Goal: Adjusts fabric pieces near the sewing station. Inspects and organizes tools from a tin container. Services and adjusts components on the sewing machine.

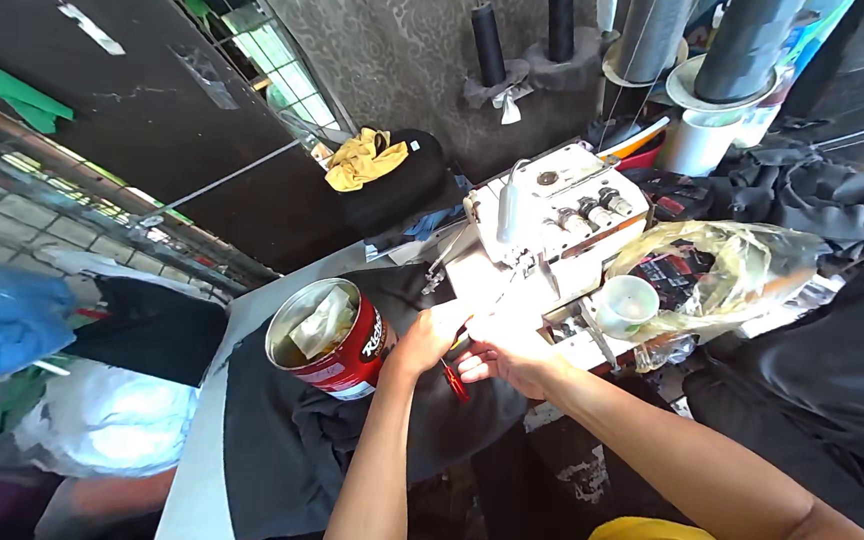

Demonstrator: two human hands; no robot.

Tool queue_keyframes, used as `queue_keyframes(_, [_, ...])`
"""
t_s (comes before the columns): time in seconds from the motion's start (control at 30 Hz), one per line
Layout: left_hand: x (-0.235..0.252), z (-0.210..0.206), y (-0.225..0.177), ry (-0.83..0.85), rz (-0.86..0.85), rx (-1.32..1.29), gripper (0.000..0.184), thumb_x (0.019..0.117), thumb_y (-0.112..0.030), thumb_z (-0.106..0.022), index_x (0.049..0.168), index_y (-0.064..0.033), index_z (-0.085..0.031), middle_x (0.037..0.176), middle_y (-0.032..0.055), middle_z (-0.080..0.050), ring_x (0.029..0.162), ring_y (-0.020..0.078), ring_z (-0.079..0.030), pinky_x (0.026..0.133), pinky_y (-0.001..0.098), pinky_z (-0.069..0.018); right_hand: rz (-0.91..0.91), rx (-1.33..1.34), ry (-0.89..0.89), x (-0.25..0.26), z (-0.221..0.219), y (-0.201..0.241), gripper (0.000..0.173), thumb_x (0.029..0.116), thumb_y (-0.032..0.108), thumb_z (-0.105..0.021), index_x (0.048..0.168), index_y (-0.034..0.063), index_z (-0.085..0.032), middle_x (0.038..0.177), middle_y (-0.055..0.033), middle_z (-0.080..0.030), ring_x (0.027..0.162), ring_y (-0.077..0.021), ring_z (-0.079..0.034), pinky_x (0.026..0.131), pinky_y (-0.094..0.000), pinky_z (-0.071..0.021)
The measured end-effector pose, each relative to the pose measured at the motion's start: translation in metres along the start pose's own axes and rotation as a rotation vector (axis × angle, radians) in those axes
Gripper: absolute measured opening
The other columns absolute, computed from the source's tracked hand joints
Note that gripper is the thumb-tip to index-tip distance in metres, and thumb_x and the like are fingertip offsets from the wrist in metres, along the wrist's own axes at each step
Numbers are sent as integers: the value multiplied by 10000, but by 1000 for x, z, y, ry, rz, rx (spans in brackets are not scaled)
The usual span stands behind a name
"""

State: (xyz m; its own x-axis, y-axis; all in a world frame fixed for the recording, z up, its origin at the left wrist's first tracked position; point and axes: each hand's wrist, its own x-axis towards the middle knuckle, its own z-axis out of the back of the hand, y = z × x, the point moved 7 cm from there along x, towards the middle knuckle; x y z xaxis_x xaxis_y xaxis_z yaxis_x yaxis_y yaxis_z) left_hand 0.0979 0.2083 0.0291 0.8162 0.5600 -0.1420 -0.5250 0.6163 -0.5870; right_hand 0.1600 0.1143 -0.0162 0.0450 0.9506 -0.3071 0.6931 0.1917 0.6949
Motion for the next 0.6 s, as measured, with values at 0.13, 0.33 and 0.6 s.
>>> queue_keyframes(0.13, [-4,-2,-2,67,8,110,408,1054,-385,-448,1170,-56,-660,1014,115,-673,983,220,-640,884,471,-489,-21,-35,20,5,0,-1,183,1116,144,-406,1077,32,-546,768,-56,-688,663,-138,-708,639,-271,-610])
queue_keyframes(0.33, [-1,-1,-2,137,-109,81,573,865,-521,-727,1124,-17,-641,943,55,-607,806,111,-526,731,327,-444,1,-419,7,9,14,7,225,1083,223,-519,982,39,-601,648,-10,-640,489,-80,-606,464,-218,-516])
queue_keyframes(0.6, [6,-2,2,159,-48,44,269,854,-235,-701,1012,-22,-657,938,53,-619,870,125,-577,789,352,-476,1089,-1432,-480,-25,-6,47,303,1000,232,-577,834,31,-732,669,-86,-662,612,-230,-681,544,-402,-555])
